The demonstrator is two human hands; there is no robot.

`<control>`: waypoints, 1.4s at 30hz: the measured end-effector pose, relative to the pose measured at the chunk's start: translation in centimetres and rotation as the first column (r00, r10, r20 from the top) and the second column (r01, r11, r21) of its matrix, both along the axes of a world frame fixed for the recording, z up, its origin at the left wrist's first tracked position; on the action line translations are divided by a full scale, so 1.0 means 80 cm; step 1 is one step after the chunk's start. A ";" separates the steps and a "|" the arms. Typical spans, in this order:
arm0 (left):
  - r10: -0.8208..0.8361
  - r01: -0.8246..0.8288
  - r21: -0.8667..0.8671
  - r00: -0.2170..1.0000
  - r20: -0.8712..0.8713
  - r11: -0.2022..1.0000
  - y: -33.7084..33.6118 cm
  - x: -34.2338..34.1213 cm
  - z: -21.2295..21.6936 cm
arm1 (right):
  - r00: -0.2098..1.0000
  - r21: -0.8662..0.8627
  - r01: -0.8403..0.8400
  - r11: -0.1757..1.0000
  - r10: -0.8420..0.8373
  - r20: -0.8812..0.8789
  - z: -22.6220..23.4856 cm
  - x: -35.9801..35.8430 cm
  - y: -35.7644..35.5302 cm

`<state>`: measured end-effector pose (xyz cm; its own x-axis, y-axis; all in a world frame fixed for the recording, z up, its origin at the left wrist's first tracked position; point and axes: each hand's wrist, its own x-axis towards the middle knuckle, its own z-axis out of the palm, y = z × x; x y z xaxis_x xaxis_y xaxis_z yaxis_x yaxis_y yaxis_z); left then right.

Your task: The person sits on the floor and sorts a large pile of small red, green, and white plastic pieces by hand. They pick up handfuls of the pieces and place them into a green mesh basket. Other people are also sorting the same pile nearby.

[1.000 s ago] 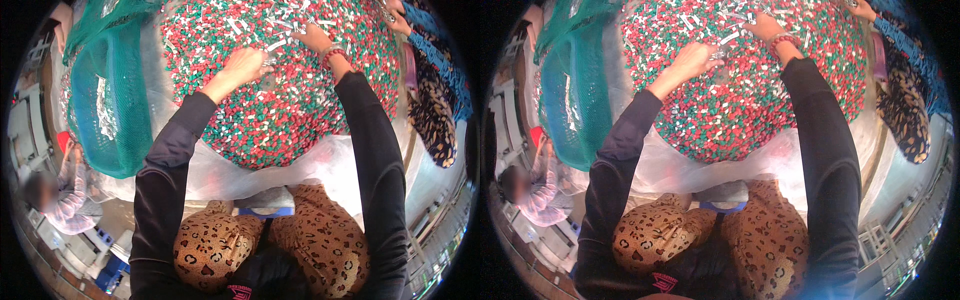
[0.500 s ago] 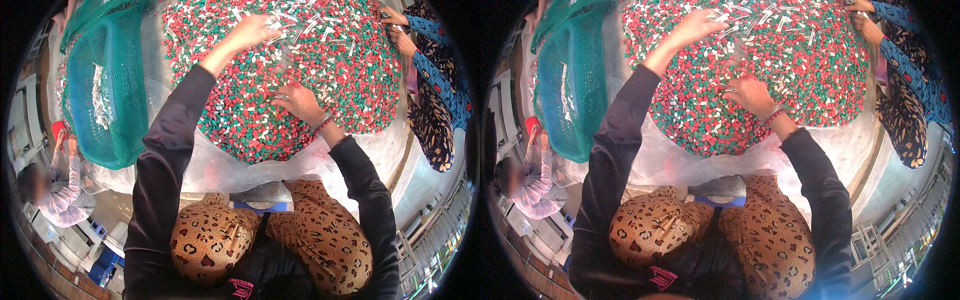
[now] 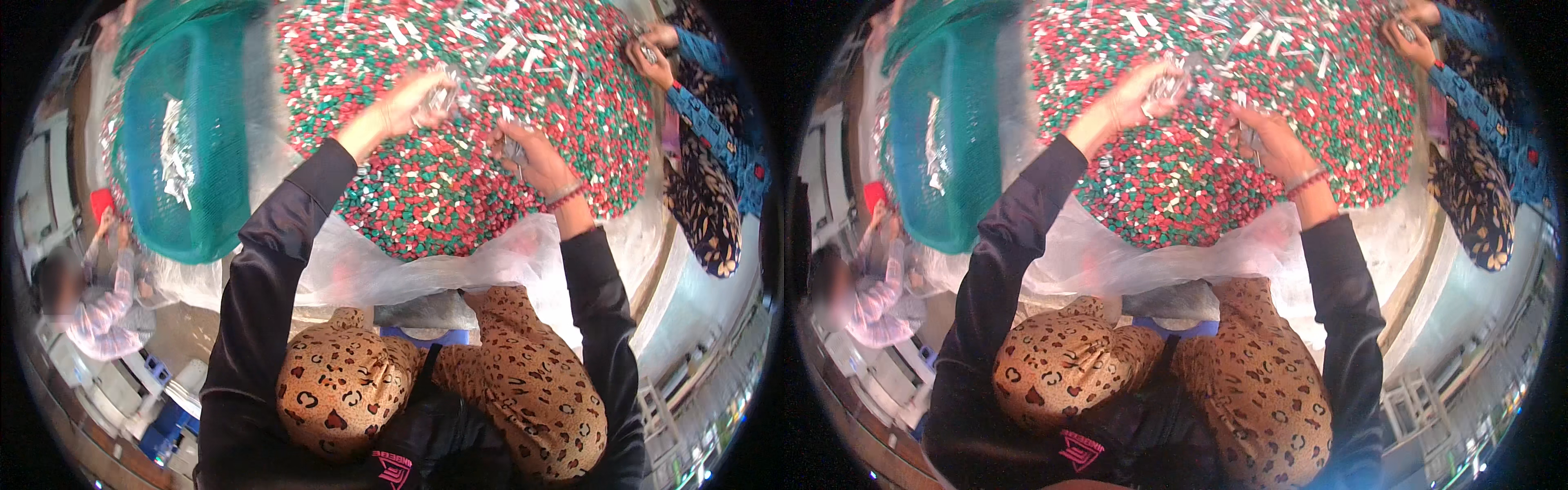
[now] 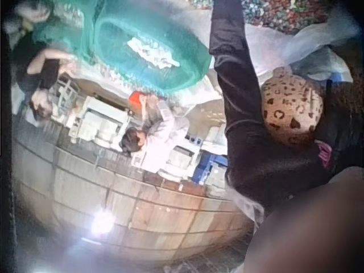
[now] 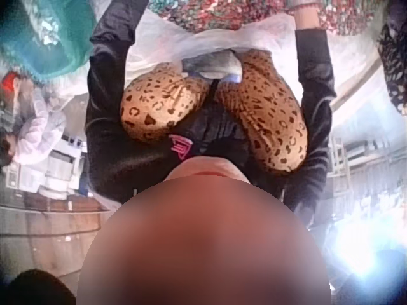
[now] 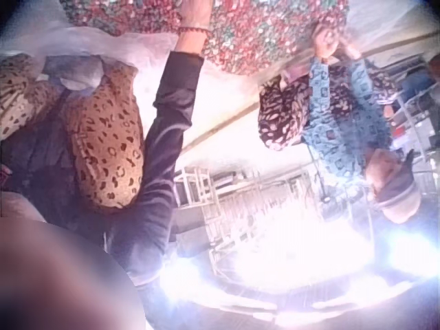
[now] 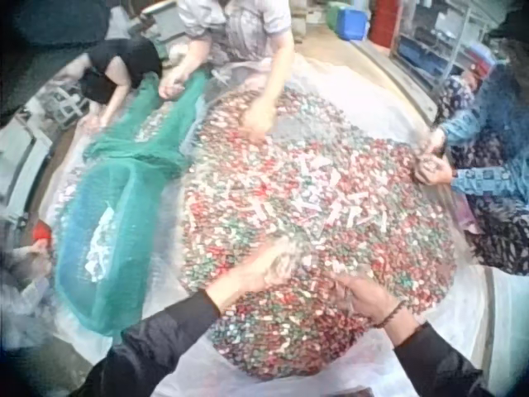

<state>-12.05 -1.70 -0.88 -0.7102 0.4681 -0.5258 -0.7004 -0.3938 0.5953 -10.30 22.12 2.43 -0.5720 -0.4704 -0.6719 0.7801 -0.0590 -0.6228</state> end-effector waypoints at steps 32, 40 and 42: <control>0.631 -0.443 0.895 0.706 0.321 0.041 -0.127 0.162 0.221 | 0.446 0.236 -0.114 0.965 0.262 -0.856 0.300 0.117 -0.154; 0.821 -0.736 0.550 -0.015 0.571 -0.396 -0.289 0.214 0.186 | 0.542 0.291 -0.086 0.953 0.290 -0.789 0.258 0.114 -0.095; 0.815 -0.732 0.589 0.079 0.575 -0.344 -0.289 0.242 0.160 | 0.541 0.268 -0.081 0.960 0.269 -0.797 0.252 0.118 -0.088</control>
<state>7.28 -24.83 11.92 -0.7547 -0.4941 -0.4315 0.6358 -0.7130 -0.2956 -0.90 15.07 22.60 -0.8336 -0.5513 -0.0339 -0.0945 0.2029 -0.9746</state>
